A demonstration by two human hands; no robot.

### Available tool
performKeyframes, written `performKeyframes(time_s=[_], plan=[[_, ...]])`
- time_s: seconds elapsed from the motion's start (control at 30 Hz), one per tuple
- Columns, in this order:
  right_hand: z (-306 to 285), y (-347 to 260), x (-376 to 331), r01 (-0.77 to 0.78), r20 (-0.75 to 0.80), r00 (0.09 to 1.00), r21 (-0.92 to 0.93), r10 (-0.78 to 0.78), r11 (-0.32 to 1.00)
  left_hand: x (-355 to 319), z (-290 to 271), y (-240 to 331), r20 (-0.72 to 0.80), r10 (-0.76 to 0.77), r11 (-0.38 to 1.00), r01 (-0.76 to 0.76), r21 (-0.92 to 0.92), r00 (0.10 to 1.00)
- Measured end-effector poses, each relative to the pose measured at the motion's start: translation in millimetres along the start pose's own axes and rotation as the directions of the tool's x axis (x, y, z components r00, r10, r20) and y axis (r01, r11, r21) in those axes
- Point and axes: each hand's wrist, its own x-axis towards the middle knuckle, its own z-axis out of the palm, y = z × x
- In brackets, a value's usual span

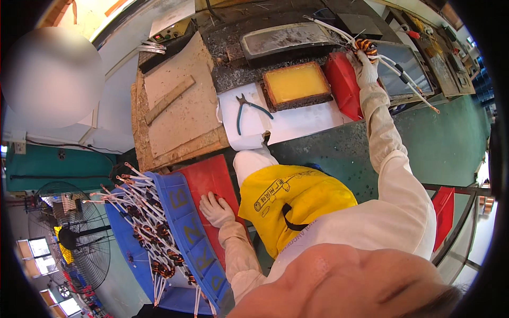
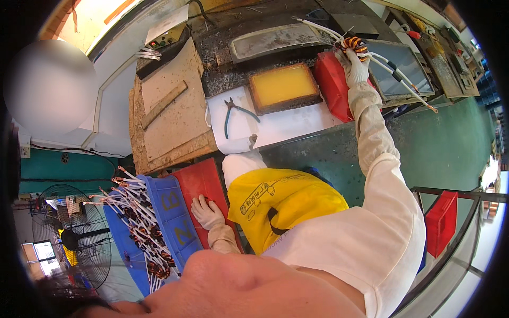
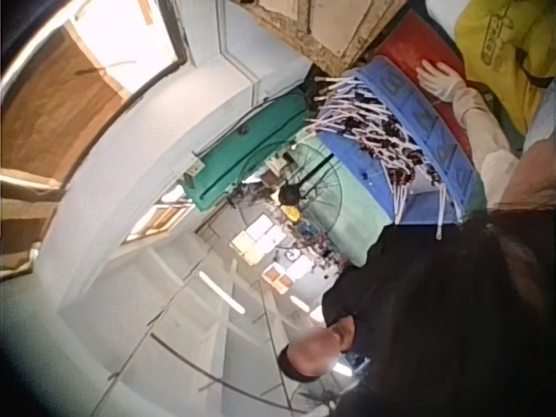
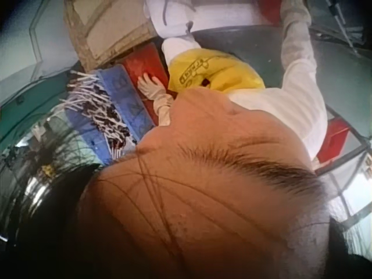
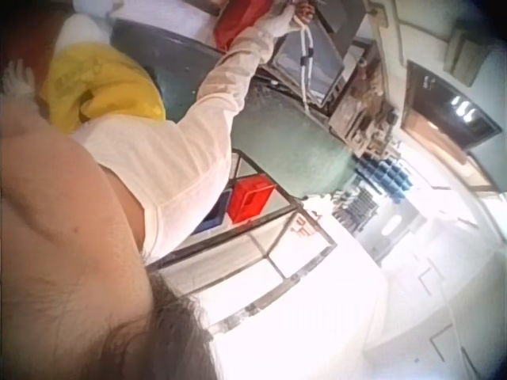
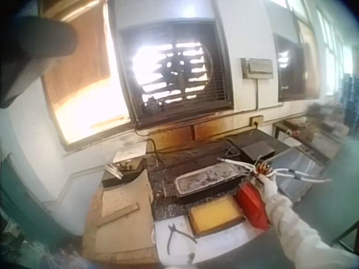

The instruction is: Soldering wires to electrical inductors using a solder pot.

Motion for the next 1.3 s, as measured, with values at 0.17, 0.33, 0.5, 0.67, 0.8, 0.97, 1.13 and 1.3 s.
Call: performKeyframes(time_s=[0.17,0.33,0.5,0.67,0.8,0.97,1.13,1.3], plan=[[5.2,2.9,-3.1,-0.009,-0.052,0.999,-0.041,0.007,0.999,-2.9,-1.7,-0.9,0.045,-0.019,1.0,0.018,0.005,0.999],[9.5,9.4,8.3,0.029,-0.037,0.999,-0.053,-0.031,0.998,0.4,0.0,0.9,0.009,-0.003,1.0,0.003,-0.015,1.0],[5.8,13.2,8.7,0.018,-0.026,0.999,-0.068,-0.02,0.997,-3.5,-1.5,-2.2,0.004,0.008,1.0,-0.008,-0.015,1.0],[10.4,11.6,9.1,-0.008,-0.051,0.999,-0.086,0.004,0.996,-2.0,-0.3,-1.5,0.03,-0.006,1.0,0.006,0.006,1.0],[12.8,11.7,7.1,0.008,-0.05,0.999,-0.097,-0.013,0.995,-2.6,-2.1,-1.0,0.041,-0.01,1.0,0.01,-0.005,0.999],[12.7,13.0,6.5,0.012,-0.048,0.999,-0.122,-0.018,0.992,-1.9,-2.2,0.0,0.005,0.004,1.0,-0.004,0.013,1.0],[12.5,12.8,8.2,-0.009,-0.061,0.998,-0.154,0.0,0.988,-1.8,-2.1,-0.4,0.0,0.009,1.0,-0.009,0.004,1.0],[1.3,20.8,12.6,0.032,0.014,0.999,-0.102,-0.031,0.994,0.6,-4.5,1.3,0.008,0.007,1.0,-0.007,0.005,1.0]])
